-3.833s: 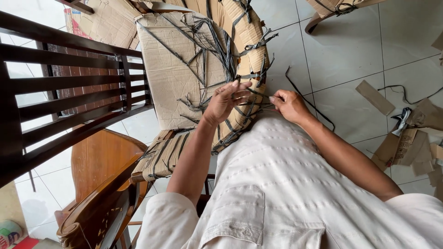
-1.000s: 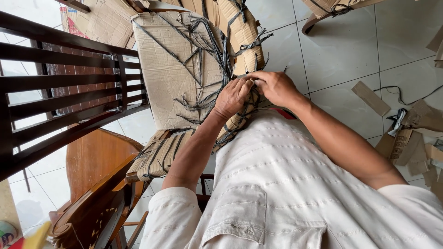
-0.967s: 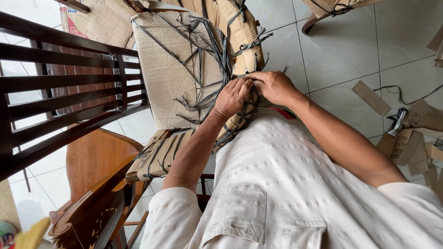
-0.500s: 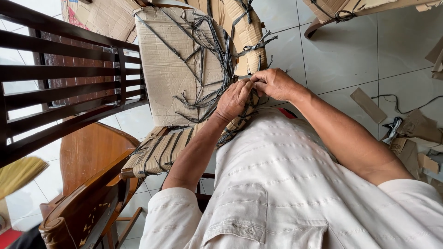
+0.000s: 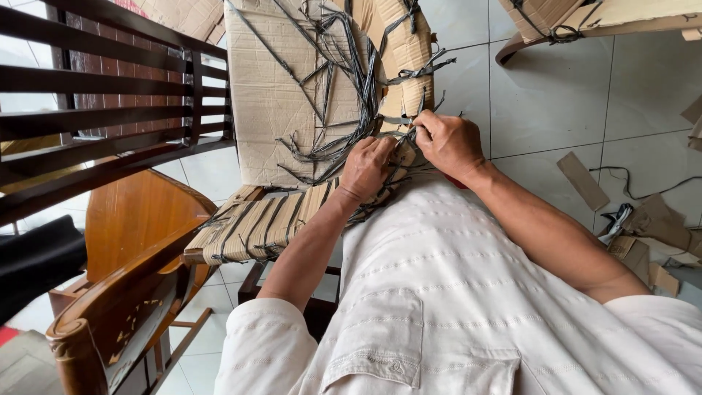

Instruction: Securing black plastic strips to a curved wooden frame by tying and pulling them tight

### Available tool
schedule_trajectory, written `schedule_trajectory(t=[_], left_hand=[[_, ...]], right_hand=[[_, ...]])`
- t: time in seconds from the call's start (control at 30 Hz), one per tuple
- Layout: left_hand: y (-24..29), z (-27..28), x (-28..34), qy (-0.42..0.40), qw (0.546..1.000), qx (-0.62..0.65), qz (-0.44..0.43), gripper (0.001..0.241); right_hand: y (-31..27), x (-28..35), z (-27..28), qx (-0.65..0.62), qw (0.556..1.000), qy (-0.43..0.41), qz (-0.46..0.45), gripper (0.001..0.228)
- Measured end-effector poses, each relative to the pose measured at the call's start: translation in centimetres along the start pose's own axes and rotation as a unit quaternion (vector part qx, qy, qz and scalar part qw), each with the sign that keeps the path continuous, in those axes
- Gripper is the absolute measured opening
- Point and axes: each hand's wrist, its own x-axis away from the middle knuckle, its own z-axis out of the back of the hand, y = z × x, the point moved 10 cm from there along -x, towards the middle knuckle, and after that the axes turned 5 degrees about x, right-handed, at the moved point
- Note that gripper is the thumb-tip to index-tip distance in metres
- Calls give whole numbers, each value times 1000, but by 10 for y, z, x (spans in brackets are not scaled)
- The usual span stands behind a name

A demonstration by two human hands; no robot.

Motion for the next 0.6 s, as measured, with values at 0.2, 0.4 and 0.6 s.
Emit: schedule_trajectory(t=[0.2,0.4,0.6], left_hand=[[-3,-23,18,5,991,-111,-78,11],[10,2,25,-7,996,-10,88,21],[-8,28,88,6,954,54,296,48]], right_hand=[[-12,11,-1,121,987,79,67,4],[13,7,-1,-10,999,9,-38,16],[12,-9,44,-168,983,-21,-67,35]])
